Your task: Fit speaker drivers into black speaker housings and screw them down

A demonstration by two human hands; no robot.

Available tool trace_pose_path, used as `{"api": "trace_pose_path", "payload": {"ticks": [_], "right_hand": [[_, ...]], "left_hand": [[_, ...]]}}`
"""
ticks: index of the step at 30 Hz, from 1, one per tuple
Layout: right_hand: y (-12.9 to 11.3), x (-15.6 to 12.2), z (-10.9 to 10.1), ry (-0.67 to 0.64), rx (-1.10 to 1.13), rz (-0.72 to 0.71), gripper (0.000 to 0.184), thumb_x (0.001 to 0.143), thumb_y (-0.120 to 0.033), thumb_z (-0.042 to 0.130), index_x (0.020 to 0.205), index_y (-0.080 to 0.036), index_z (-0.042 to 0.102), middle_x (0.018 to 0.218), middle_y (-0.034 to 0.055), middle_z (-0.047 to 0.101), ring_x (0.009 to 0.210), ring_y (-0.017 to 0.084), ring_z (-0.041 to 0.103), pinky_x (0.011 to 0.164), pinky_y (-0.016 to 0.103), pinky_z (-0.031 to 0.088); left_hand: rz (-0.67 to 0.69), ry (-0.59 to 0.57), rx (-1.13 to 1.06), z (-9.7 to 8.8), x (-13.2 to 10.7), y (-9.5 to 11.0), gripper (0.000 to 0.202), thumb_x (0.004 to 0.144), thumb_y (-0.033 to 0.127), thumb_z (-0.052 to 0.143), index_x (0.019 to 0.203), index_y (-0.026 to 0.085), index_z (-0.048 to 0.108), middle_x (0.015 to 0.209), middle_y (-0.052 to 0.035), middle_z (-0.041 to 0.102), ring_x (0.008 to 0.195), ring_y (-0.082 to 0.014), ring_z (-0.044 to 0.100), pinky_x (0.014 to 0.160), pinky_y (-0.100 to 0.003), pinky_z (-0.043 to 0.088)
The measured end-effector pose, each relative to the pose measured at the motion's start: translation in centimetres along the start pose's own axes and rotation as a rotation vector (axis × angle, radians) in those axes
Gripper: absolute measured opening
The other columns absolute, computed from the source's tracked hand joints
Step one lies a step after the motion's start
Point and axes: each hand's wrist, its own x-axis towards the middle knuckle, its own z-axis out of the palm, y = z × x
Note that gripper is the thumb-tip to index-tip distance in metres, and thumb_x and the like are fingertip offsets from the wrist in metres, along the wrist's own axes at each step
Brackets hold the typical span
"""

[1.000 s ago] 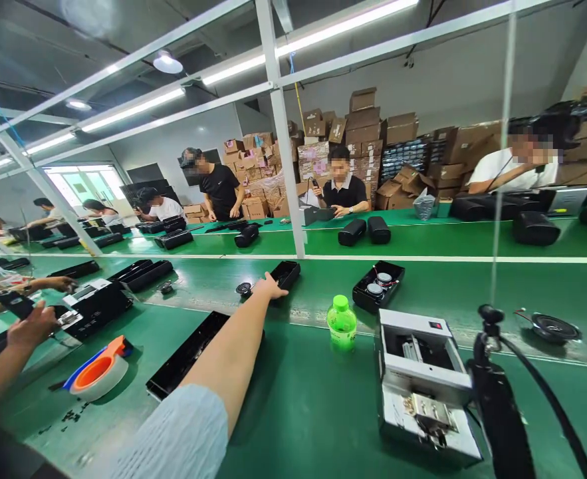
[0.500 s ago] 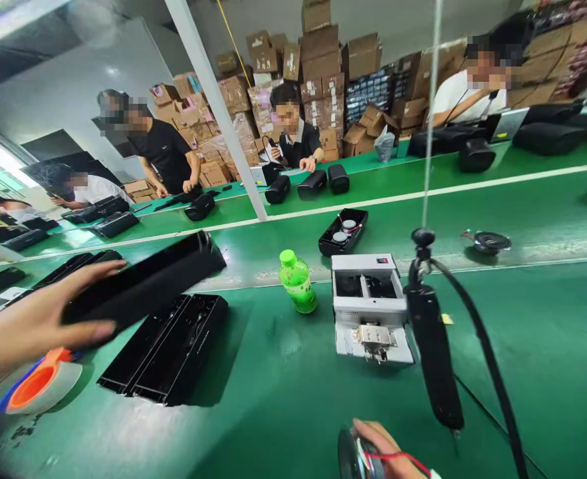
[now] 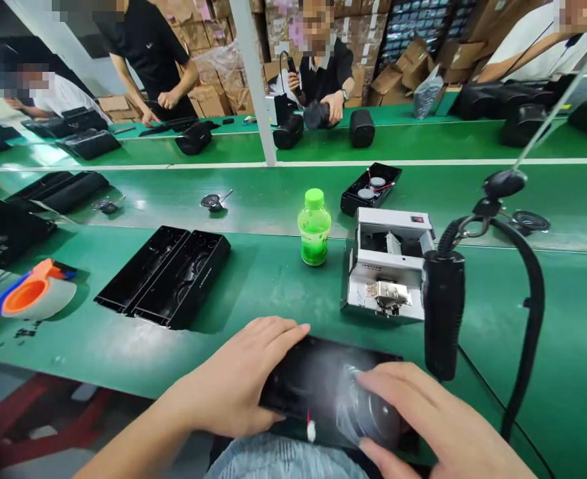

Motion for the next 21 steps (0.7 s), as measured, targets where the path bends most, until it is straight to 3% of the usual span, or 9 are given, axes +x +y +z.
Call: {"api": "trace_pose_path", "payload": {"ticks": [2, 8, 12, 14, 15, 17, 19, 21], "right_hand": [[-0.9, 1.2, 0.2, -0.056, -0.022, 0.0, 0.04, 0.107, -0.041, 0.062, 0.142, -0.021, 0.066, 0.12, 0.0122, 0.063, 0.109, 0.026, 0.07, 0.094, 0.031, 0.067], [-0.8, 2.7, 1.1, -0.199, -0.137, -0.14, 0.039, 0.112, -0.03, 0.047, 0.148, -0.024, 0.06, 0.137, 0.0073, 0.059, 0.102, 0.017, 0.072, 0.084, 0.023, 0.068], [-0.5, 3.2, 1.7, -0.222, -0.209, -0.203, 0.041, 0.108, -0.025, 0.043, 0.145, -0.023, 0.062, 0.13, 0.006, 0.063, 0.095, 0.017, 0.073, 0.073, 0.025, 0.067], [-0.5, 3.4, 2.0, -0.222, -0.206, -0.218, 0.042, 0.107, -0.022, 0.042, 0.144, -0.023, 0.063, 0.131, 0.006, 0.064, 0.097, 0.018, 0.074, 0.073, 0.025, 0.066], [-0.5, 3.4, 2.1, -0.218, -0.207, -0.223, 0.043, 0.107, -0.022, 0.042, 0.144, -0.023, 0.064, 0.132, 0.0061, 0.064, 0.098, 0.018, 0.074, 0.074, 0.024, 0.066], [-0.4, 3.5, 2.3, -0.209, -0.211, -0.237, 0.043, 0.107, -0.021, 0.042, 0.144, -0.023, 0.064, 0.134, 0.0053, 0.064, 0.098, 0.017, 0.074, 0.075, 0.024, 0.066], [-0.2, 3.6, 2.5, -0.196, -0.217, -0.255, 0.042, 0.106, -0.021, 0.043, 0.141, -0.024, 0.066, 0.133, 0.0031, 0.064, 0.096, 0.017, 0.074, 0.076, 0.026, 0.067], [0.2, 3.4, 2.8, -0.177, -0.222, -0.274, 0.043, 0.103, -0.021, 0.043, 0.138, -0.026, 0.068, 0.131, 0.001, 0.065, 0.094, 0.017, 0.074, 0.075, 0.028, 0.067]], "left_hand": [[0.031, -0.009, 0.011, 0.2, 0.2, -0.3, 0.112, 0.076, 0.031, 0.087, 0.172, 0.023, 0.029, 0.166, -0.016, 0.052, 0.152, -0.0371, 0.05, 0.13, -0.058, 0.04], [0.041, 0.008, 0.016, 1.6, 0.3, -1.0, 0.111, 0.08, 0.027, 0.087, 0.173, 0.024, 0.027, 0.167, -0.0154, 0.052, 0.155, -0.0361, 0.049, 0.131, -0.056, 0.039], [0.08, -0.042, 0.015, 0.8, -0.2, -1.1, 0.127, 0.078, 0.046, 0.096, 0.177, 0.022, 0.02, 0.18, -0.0238, 0.03, 0.167, -0.0444, 0.031, 0.131, -0.065, 0.036], [0.115, -0.055, -0.003, -1.6, -0.5, -1.7, 0.128, 0.079, 0.058, 0.094, 0.177, 0.02, 0.022, 0.183, -0.0251, 0.022, 0.169, -0.0459, 0.026, 0.13, -0.067, 0.037], [0.122, -0.043, -0.006, -3.5, -0.5, -2.3, 0.121, 0.082, 0.061, 0.092, 0.176, 0.021, 0.027, 0.182, -0.0237, 0.026, 0.168, -0.0442, 0.031, 0.13, -0.065, 0.039], [0.091, 0.043, 0.03, -8.2, 0.0, -4.4, 0.093, 0.092, 0.057, 0.085, 0.169, 0.024, 0.045, 0.171, -0.017, 0.051, 0.157, -0.0368, 0.052, 0.128, -0.056, 0.045], [-0.071, 0.209, 0.093, -13.6, 1.4, -7.6, 0.07, 0.094, 0.053, 0.083, 0.156, 0.027, 0.062, 0.149, -0.0101, 0.072, 0.137, -0.0308, 0.069, 0.121, -0.049, 0.052], [-0.313, 0.391, 0.177, -18.9, 3.7, -11.3, 0.056, 0.097, 0.048, 0.08, 0.146, 0.023, 0.07, 0.13, -0.0072, 0.081, 0.116, -0.0246, 0.076, 0.111, -0.04, 0.057]]}}
